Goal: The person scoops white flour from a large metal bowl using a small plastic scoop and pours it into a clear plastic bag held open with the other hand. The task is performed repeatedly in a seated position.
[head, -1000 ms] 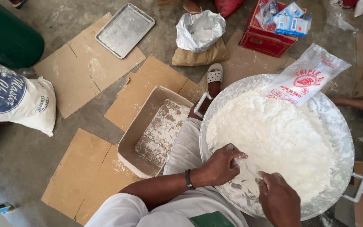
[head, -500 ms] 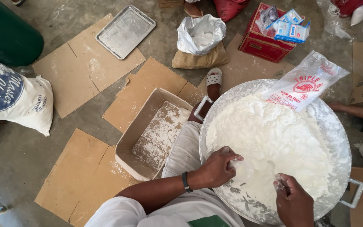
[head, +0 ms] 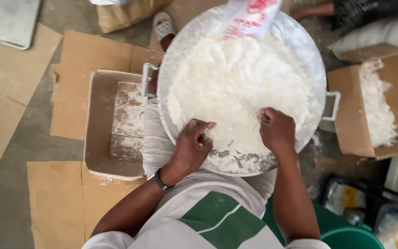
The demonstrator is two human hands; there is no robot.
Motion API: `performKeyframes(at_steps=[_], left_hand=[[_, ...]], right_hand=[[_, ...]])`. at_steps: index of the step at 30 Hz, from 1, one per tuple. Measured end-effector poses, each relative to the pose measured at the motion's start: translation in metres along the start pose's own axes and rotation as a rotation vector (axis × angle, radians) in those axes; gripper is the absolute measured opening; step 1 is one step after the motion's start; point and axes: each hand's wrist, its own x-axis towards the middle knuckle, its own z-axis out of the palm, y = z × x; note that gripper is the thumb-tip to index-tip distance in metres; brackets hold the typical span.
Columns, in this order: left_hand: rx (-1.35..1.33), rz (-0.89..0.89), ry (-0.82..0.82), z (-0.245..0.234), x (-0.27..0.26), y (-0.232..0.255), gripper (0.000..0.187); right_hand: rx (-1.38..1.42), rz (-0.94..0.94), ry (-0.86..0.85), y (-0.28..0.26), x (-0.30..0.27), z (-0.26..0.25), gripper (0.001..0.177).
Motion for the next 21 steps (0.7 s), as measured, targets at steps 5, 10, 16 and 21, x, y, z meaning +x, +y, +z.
performKeyframes(at_steps=[5, 10, 16, 21], left_hand=[[-0.003, -0.069, 0.001, -0.002, -0.001, 0.011, 0.046], [0.013, -0.056, 0.033, 0.004, -0.001, 0.007, 0.046], [-0.058, 0.013, 0.076, -0.003, 0.002, 0.012, 0.047], [0.137, -0.094, -0.098, -0.009, 0.005, 0.029, 0.047]], right_hand=[[-0.063, 0.007, 0.062, 0.021, 0.012, 0.02, 0.024], [-0.13, -0.005, 0.028, 0.01, 0.015, 0.025, 0.021], [0.091, -0.137, -0.171, -0.03, 0.001, -0.007, 0.031], [0.156, 0.23, -0.218, -0.093, -0.059, -0.064, 0.042]])
